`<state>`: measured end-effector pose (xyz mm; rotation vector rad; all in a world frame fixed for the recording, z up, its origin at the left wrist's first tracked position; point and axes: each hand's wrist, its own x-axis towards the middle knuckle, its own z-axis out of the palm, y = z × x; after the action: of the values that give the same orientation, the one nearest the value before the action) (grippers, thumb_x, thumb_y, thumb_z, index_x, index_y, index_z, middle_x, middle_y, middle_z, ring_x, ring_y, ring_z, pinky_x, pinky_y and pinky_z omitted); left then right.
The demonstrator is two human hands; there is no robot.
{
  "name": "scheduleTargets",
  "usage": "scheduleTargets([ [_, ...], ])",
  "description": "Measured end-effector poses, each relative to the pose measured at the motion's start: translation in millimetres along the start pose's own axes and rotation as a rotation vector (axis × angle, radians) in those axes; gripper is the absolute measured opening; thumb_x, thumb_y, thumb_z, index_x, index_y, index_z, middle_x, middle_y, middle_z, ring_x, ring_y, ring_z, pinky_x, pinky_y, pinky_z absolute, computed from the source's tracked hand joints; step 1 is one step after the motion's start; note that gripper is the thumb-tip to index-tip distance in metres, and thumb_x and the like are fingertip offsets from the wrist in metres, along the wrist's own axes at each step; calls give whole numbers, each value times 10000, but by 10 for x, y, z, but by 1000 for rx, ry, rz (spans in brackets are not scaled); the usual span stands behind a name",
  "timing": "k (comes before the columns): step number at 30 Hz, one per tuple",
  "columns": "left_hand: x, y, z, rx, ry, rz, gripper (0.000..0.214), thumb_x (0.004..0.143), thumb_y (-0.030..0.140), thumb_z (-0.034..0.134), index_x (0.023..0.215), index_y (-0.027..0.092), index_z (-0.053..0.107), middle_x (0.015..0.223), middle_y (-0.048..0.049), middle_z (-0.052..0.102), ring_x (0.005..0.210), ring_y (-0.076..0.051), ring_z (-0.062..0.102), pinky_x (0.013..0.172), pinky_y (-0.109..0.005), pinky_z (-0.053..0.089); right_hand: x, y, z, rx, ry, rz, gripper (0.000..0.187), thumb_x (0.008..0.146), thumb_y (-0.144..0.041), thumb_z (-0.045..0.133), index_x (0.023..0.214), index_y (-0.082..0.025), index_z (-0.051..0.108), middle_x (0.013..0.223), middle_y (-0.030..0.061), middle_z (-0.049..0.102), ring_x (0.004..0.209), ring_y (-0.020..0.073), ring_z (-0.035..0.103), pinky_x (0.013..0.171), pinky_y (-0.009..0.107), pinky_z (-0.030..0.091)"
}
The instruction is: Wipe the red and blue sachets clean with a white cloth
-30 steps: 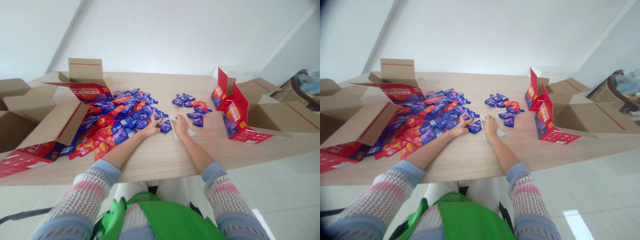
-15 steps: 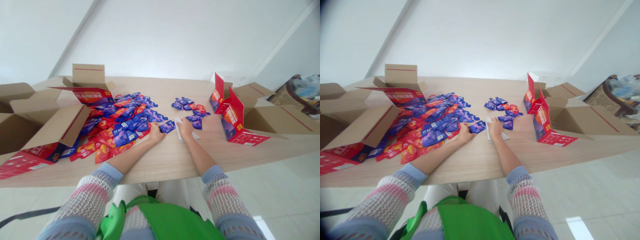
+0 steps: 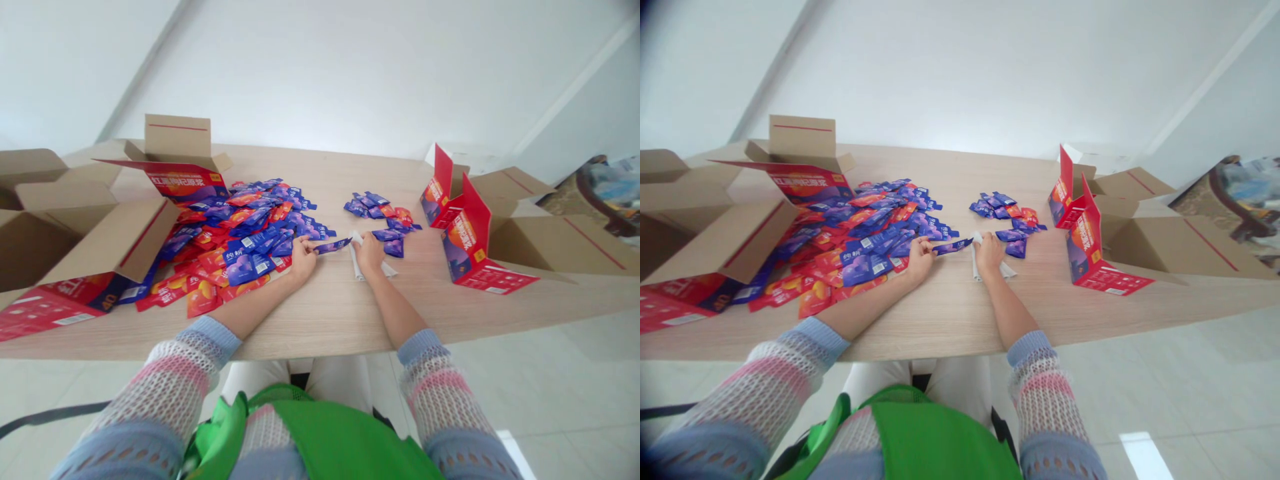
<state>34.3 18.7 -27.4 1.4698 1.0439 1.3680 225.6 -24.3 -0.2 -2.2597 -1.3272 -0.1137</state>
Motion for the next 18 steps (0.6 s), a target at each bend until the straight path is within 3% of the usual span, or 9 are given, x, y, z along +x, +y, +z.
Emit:
scheduleTargets([
  [5,-99,164,-94,286,-142,395,513,747,-9,467,1227,130,346,897,-26,619,905,-156,595,835,-314,458,85,96,-41,152,6,99,282,787,-414,633,969,-199,620,960,83,681,878,235,618,745,301,421],
  [8,-198,329,-139,597,-259,589,488,797,10,450,1267,137,405,963,-59,639,978,-186,550,856,-327,444,165,212,-142,278,177,128,286,783,-414,615,948,-181,611,957,85,679,863,232,609,753,305,422],
  [11,-312,481,-155,923,-419,720,346,861,73,446,1174,180,549,972,-72,635,974,-209,516,844,-334,428,203,287,-271,402,375,110,349,782,-401,607,1033,-165,554,967,86,659,866,217,596,776,307,420],
  [14,-444,582,-134,1139,-492,752,255,916,158,429,1087,188,615,1017,-92,626,1005,-224,507,887,-368,400,156,235,-356,533,444,63,461,771,-410,621,1126,-155,474,946,75,629,833,200,584,772,303,422],
  [18,-659,615,-73,1352,-491,639,322,909,99,401,1174,66,581,1198,-200,582,1089,-257,522,925,-410,392,-53,-8,-319,672,378,-105,511,777,-438,624,1155,-157,426,958,70,592,835,189,564,782,307,425],
])
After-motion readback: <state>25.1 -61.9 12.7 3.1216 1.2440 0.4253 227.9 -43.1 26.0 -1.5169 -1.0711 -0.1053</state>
